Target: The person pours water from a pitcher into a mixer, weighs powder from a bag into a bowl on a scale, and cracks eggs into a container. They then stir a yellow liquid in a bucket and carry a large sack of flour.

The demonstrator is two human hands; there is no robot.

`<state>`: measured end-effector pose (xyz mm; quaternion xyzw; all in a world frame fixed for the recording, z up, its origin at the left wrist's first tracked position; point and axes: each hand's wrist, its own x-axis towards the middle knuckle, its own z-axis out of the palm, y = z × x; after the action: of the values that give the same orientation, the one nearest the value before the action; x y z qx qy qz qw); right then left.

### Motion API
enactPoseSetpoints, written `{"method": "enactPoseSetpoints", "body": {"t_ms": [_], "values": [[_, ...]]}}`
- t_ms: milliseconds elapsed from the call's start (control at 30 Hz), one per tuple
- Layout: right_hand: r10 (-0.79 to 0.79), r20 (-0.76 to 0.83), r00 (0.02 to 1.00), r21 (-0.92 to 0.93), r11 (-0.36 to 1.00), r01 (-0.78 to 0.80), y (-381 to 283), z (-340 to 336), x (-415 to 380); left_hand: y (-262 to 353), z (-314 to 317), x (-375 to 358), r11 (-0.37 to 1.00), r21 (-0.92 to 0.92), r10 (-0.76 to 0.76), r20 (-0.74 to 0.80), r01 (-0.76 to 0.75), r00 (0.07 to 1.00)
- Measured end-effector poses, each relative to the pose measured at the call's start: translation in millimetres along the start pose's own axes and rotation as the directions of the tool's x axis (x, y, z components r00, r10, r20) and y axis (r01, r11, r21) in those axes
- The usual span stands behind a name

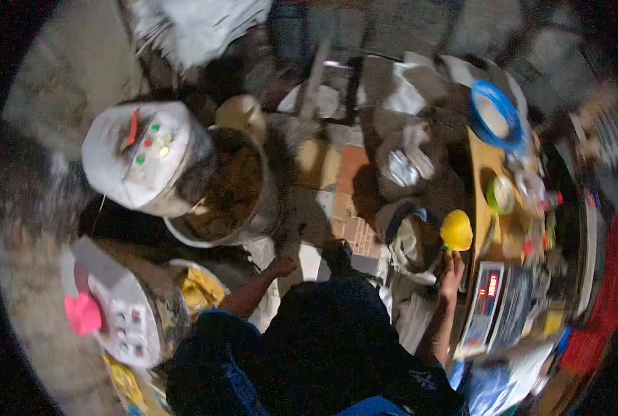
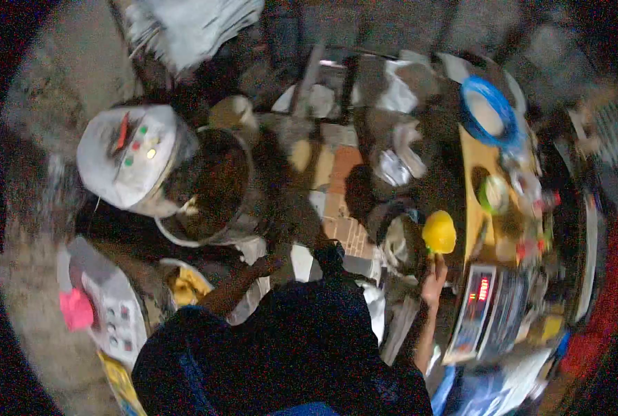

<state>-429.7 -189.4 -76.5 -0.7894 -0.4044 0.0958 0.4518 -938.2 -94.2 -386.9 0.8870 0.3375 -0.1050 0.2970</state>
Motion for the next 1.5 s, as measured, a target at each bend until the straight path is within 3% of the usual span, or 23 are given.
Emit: {"method": "enactPoseSetpoints", "body": {"t_ms": [67,133,200,333,400,433,467,533,633,700,733,800,833,867,900,967,1100,1200,1267,1333,1400,1467,1500], "values": [[-0.102,0.211,0.972,-0.081,0.989,0.122,3.3,31.2,61.8,84.9,-150.1,-49.4,0.727,-0.326,-0.508,0.338,0.605,0.792],[-0.204,0.415,0.887,-0.143,0.948,0.285,-30.7,72.1,113.9,-27.8,18.0,-67.4,0.136,-0.989,-0.173,0.025,0.049,0.985],[0.045,0.61,0.791,0.212,0.953,-0.217,-104.3,128.5,166.8,-2.3,0.6,-66.2,0.727,-0.676,-0.374,-0.242,0.12,0.895],[-0.266,0.734,0.625,0.176,0.963,0.202,-166.8,262.4,247.2,55.6,-62.0,-72.8,0.343,-0.61,-0.764,0.261,0.715,0.59],[-0.274,0.872,0.405,0.432,0.821,-0.374,-146.6,347.8,292.7,60.4,-21.7,-63.7,0.182,-0.641,-0.802,0.343,0.746,0.49],[-0.457,0.767,0.45,0.307,0.878,0.367,-147.9,388.8,303.0,43.0,52.7,-62.2,0.16,-0.787,-0.75,0.295,0.595,0.592],[-0.65,0.685,0.329,-0.009,0.443,0.896,-150.7,430.1,314.0,63.4,-12.4,-52.4,-0.145,-0.698,-0.763,0.53,0.701,0.37],[-0.617,0.714,0.331,0.148,0.595,0.79,-167.1,484.7,327.8,65.8,-4.0,-31.0,-0.339,-0.694,-0.785,0.58,0.635,0.215],[-0.434,0.847,0.307,0.334,0.883,0.329,-186.6,561.9,352.7,46.8,30.9,19.8,-0.354,-0.853,-0.745,0.505,0.383,0.436],[-0.352,0.914,0.203,0.367,0.929,-0.04,-189.3,610.8,372.5,43.2,27.8,33.8,-0.678,-0.672,-0.714,0.508,-0.298,0.481],[-0.314,0.94,0.132,0.339,0.899,-0.277,-187.8,640.9,382.4,45.8,11.7,38.0,-0.858,-0.267,-0.499,0.222,-0.44,0.838],[-0.298,0.954,-0.04,0.208,0.751,-0.627,-181.8,710.9,401.5,83.1,-77.8,75.6,-0.2,-0.637,-0.978,0.078,-0.744,0.195],[-0.295,0.954,-0.058,0.195,0.752,-0.63,-183.4,750.0,406.4,80.7,-87.0,89.0,-0.255,-0.768,-0.967,0.216,-0.587,0.137],[-0.741,0.671,-0.038,0.741,0.668,0.074,-191.2,797.9,412.4,84.6,-77.8,106.2,-0.341,-0.824,-0.938,0.333,-0.453,0.099],[-0.888,0.28,-0.366,0.765,-0.024,0.643,-197.7,838.2,415.3,90.8,-69.4,123.1,-0.383,-0.843,-0.917,0.396,-0.378,0.045],[-0.62,0.768,-0.16,0.599,0.609,0.52,-270.4,847.6,373.6,118.0,-84.4,151.7,-0.489,-0.82,-0.852,0.522,-0.297,-0.04],[-0.238,0.969,-0.069,0.247,0.913,0.324,-367.4,963.8,303.3,150.7,-175.5,239.2,-0.686,-0.621,-0.621,0.771,-0.379,-0.139],[-0.896,0.375,-0.238,0.609,0.044,0.792,-283.6,1086.9,268.9,159.5,-244.3,285.0,-0.771,-0.45,-0.446,0.887,-0.451,-0.121],[-0.294,0.897,-0.329,0.412,0.292,0.863,-360.7,1103.0,251.5,166.0,-286.6,298.2,-0.811,-0.335,-0.337,0.938,-0.479,-0.085],[-0.526,0.737,-0.425,0.647,0.367,0.668,-347.4,1155.5,237.2,155.1,-319.1,294.0,-0.842,-0.253,-0.254,0.965,-0.477,-0.065],[-0.779,0.428,-0.458,0.742,0.014,0.67,-327.2,1180.3,220.4,142.0,-339.5,288.7,-0.864,-0.191,-0.187,0.981,-0.466,-0.056],[-0.861,0.476,-0.178,0.728,0.272,0.629,-300.2,1212.3,183.5,129.8,-352.4,283.8,-0.878,-0.137,-0.128,0.99,-0.459,-0.05],[-0.627,0.672,-0.393,0.705,0.38,0.599,-276.2,1228.4,182.2,125.0,-357.4,280.8,-0.881,-0.111,-0.1,0.994,-0.46,-0.049]]}}
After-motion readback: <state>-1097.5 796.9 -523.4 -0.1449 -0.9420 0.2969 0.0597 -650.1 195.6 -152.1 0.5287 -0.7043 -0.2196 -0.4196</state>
